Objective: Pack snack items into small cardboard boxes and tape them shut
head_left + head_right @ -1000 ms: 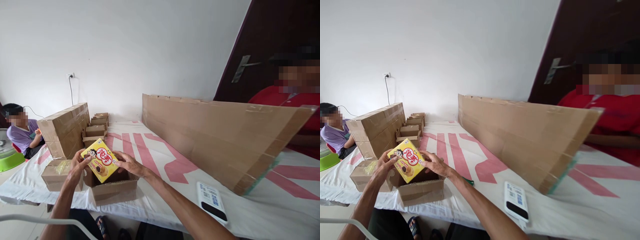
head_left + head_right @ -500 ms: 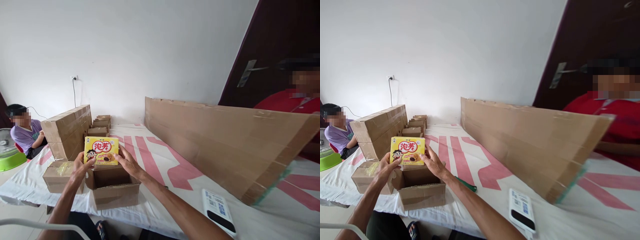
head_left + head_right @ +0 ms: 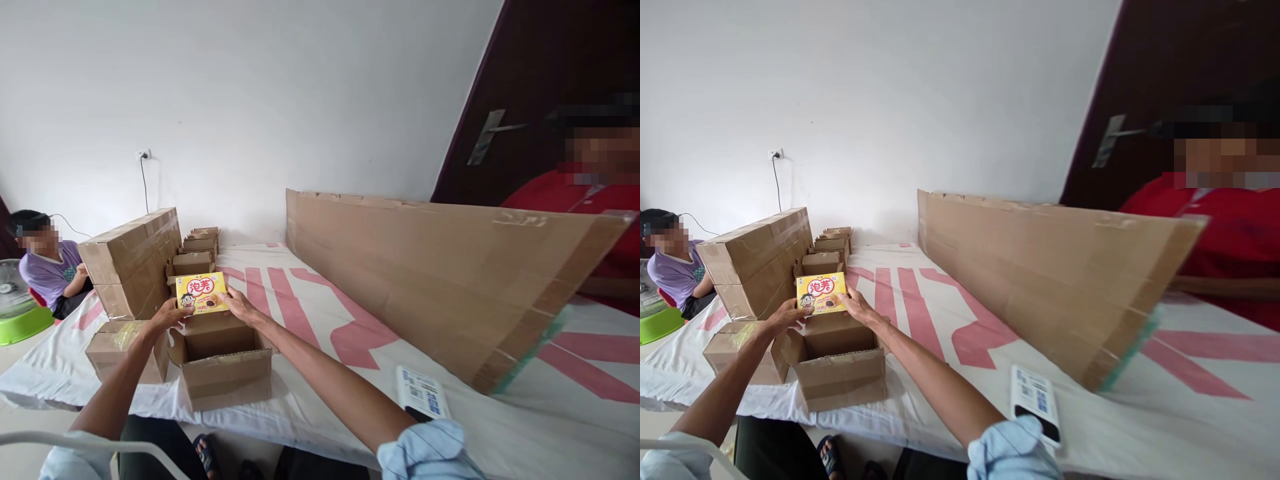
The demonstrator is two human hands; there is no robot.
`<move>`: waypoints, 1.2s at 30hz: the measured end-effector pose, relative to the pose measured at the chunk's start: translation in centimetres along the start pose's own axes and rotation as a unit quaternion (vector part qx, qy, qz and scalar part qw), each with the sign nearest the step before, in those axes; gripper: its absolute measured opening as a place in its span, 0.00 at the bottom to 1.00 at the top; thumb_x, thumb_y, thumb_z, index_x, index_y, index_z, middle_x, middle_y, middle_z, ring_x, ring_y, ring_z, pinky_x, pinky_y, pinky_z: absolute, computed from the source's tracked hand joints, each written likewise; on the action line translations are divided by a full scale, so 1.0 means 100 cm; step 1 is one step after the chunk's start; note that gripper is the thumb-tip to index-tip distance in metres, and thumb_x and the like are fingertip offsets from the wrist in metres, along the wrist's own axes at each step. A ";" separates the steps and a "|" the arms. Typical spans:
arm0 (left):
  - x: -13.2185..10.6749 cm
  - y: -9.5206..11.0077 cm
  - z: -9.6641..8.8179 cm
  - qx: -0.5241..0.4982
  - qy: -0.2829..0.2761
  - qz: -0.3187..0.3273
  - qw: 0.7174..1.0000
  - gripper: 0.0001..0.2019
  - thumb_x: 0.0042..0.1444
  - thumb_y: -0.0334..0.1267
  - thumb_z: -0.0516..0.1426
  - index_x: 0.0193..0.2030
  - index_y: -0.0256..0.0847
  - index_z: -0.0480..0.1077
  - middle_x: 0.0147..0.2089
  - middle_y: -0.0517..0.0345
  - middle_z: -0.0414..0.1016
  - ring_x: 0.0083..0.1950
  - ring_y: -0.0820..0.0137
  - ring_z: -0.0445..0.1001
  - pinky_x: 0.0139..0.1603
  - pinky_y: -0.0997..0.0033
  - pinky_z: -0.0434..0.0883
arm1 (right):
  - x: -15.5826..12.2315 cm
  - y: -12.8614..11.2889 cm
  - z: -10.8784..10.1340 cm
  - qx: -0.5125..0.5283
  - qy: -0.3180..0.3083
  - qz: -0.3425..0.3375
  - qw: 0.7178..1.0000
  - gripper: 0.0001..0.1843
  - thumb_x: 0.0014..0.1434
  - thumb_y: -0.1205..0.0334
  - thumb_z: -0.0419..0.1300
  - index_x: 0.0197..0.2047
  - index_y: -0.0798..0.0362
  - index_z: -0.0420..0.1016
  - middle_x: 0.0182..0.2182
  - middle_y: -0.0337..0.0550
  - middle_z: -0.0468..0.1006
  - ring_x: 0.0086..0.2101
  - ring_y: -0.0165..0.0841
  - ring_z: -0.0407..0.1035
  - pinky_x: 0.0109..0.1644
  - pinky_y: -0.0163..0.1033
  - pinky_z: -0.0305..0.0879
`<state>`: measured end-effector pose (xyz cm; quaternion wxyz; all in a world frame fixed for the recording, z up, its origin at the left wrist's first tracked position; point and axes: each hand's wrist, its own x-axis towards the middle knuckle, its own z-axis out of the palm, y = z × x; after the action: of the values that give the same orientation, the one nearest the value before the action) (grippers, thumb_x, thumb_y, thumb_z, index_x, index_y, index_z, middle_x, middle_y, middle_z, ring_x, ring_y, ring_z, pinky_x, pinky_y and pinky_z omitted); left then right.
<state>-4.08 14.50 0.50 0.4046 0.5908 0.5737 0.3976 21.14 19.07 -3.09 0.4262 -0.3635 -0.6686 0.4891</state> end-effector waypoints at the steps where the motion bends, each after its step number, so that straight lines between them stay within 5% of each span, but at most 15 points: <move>1: 0.000 -0.003 0.001 0.002 -0.001 -0.002 1.000 0.31 0.32 0.55 0.79 0.37 0.38 0.77 0.33 0.55 0.80 0.29 0.67 0.76 0.27 0.71 0.73 | 0.000 0.003 0.001 0.000 0.002 0.008 1.000 0.36 0.66 0.38 0.61 0.70 0.48 0.69 0.54 0.50 0.85 0.49 0.44 0.80 0.43 0.44 0.80; 9: 0.002 -0.017 0.012 0.021 -0.003 -0.019 1.000 0.31 0.33 0.60 0.78 0.35 0.38 0.76 0.34 0.53 0.81 0.30 0.67 0.76 0.26 0.70 0.72 | 0.002 0.023 0.005 0.013 0.001 0.026 1.000 0.33 0.68 0.39 0.59 0.68 0.47 0.71 0.54 0.49 0.85 0.47 0.41 0.80 0.42 0.40 0.79; 14: 0.006 -0.018 0.006 0.039 0.007 -0.024 0.999 0.35 0.32 0.59 0.78 0.41 0.38 0.76 0.41 0.50 0.84 0.37 0.62 0.80 0.30 0.68 0.75 | 0.003 0.026 0.004 0.042 0.017 0.026 0.999 0.33 0.62 0.39 0.67 0.63 0.50 0.75 0.53 0.52 0.84 0.49 0.45 0.80 0.46 0.46 0.80; 18: 0.003 0.005 -0.016 0.047 0.036 0.088 0.994 0.42 0.34 0.58 0.78 0.54 0.39 0.74 0.50 0.49 0.84 0.49 0.55 0.82 0.45 0.61 0.80 | -0.013 0.022 0.002 0.067 0.018 -0.065 0.995 0.37 0.54 0.39 0.76 0.59 0.49 0.74 0.55 0.51 0.83 0.52 0.44 0.78 0.57 0.51 0.78; 21: -0.006 0.028 -0.029 0.159 0.002 0.179 0.971 0.37 0.43 0.53 0.74 0.59 0.40 0.74 0.52 0.50 0.84 0.52 0.53 0.82 0.55 0.54 0.79 | -0.035 0.015 0.002 0.087 -0.013 -0.093 0.992 0.37 0.53 0.41 0.77 0.59 0.46 0.71 0.56 0.49 0.81 0.53 0.42 0.78 0.58 0.50 0.78; 24: -0.022 0.044 -0.029 0.339 -0.006 0.225 0.913 0.30 0.51 0.46 0.70 0.61 0.44 0.75 0.56 0.49 0.82 0.56 0.52 0.81 0.61 0.53 0.76 | -0.054 0.011 0.002 0.081 -0.032 -0.100 0.991 0.33 0.56 0.45 0.76 0.59 0.45 0.69 0.54 0.46 0.81 0.54 0.41 0.77 0.58 0.50 0.78; 28: -0.039 0.055 -0.018 0.480 -0.027 0.225 0.847 0.21 0.54 0.41 0.67 0.56 0.46 0.77 0.55 0.50 0.81 0.53 0.55 0.82 0.55 0.58 0.76 | -0.068 0.011 -0.001 0.003 -0.052 -0.104 0.993 0.30 0.59 0.55 0.72 0.62 0.45 0.69 0.57 0.46 0.79 0.56 0.40 0.76 0.61 0.51 0.76; 32: -0.027 0.070 -0.037 0.496 -0.036 0.223 0.839 0.16 0.54 0.39 0.66 0.50 0.46 0.79 0.51 0.53 0.83 0.49 0.58 0.82 0.50 0.63 0.75 | -0.079 0.008 -0.009 -0.097 -0.072 -0.087 0.989 0.41 0.60 0.59 0.70 0.74 0.44 0.64 0.67 0.51 0.74 0.62 0.42 0.73 0.64 0.54 0.74; 36: 0.015 0.082 -0.080 0.512 0.059 0.189 0.836 0.22 0.55 0.43 0.65 0.58 0.44 0.78 0.55 0.50 0.85 0.52 0.56 0.82 0.53 0.61 0.75 | -0.095 -0.015 -0.018 -0.204 -0.134 -0.030 0.969 0.38 0.63 0.52 0.70 0.73 0.44 0.69 0.68 0.52 0.74 0.64 0.47 0.72 0.70 0.57 0.68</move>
<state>-8.56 16.10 11.03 -0.0729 0.7862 0.5951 0.1500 26.23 10.72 -3.44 0.2645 -0.3538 -0.8157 0.3736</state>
